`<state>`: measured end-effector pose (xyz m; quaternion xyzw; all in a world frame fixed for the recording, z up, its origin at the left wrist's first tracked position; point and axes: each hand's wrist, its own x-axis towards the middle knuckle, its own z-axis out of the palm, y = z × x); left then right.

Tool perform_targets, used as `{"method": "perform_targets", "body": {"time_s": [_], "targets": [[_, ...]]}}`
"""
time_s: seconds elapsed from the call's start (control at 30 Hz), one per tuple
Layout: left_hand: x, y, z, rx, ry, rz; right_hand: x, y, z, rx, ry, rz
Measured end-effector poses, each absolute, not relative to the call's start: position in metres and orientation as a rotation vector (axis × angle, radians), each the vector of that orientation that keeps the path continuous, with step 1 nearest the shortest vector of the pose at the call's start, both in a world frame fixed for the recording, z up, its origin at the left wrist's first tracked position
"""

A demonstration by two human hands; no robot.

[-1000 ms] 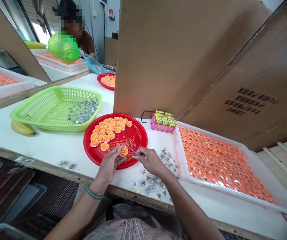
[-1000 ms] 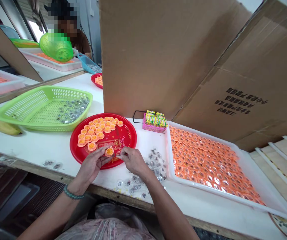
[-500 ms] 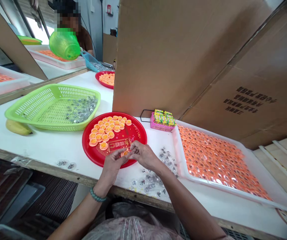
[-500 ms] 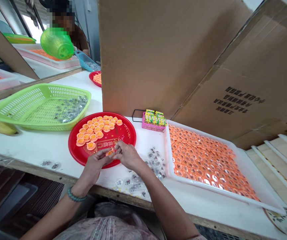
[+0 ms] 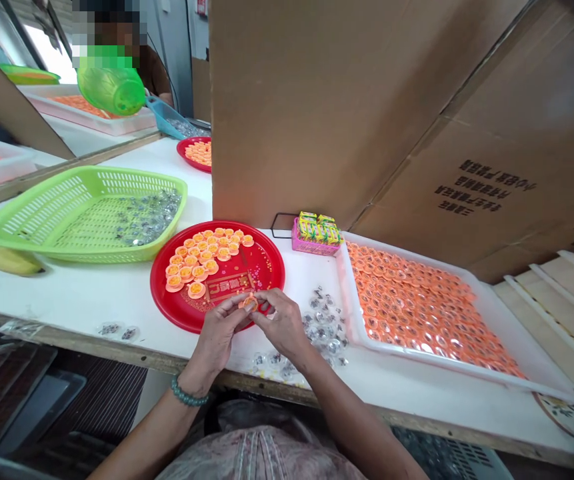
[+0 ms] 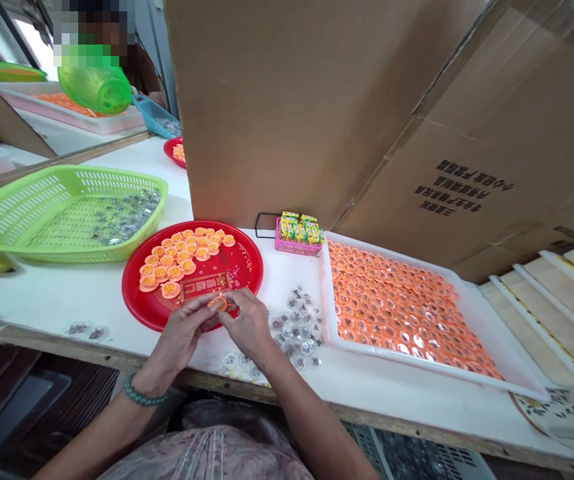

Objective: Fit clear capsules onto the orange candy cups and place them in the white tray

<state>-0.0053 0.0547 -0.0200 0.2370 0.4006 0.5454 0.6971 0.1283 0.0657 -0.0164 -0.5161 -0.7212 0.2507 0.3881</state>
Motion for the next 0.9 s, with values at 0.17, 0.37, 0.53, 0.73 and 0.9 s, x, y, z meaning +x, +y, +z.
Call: {"method": "perform_targets", "body": {"time_s": [0.17, 0.37, 0.53, 0.73, 0.9], "targets": [[-0.001, 0.055, -0.022, 0.541, 0.933, 1.234, 0.136, 0.062, -0.015, -1.236, -1.931, 0.569], [0.004, 0.054, -0.023, 0.538, 0.950, 1.230, 0.132, 0.055, -0.018, -1.283, -1.824, 0.582], [0.008, 0.052, -0.020, 0.551, 0.939, 1.256, 0.124, 0.049, -0.023, -1.312, -1.788, 0.444], [0.009, 0.051, -0.024, 0.549, 0.921, 1.328, 0.117, 0.044, -0.023, -1.357, -1.753, 0.344], [0.009, 0.050, -0.025, 0.599, 0.922, 1.355, 0.115, 0.042, -0.021, -1.382, -1.734, 0.344]]}}
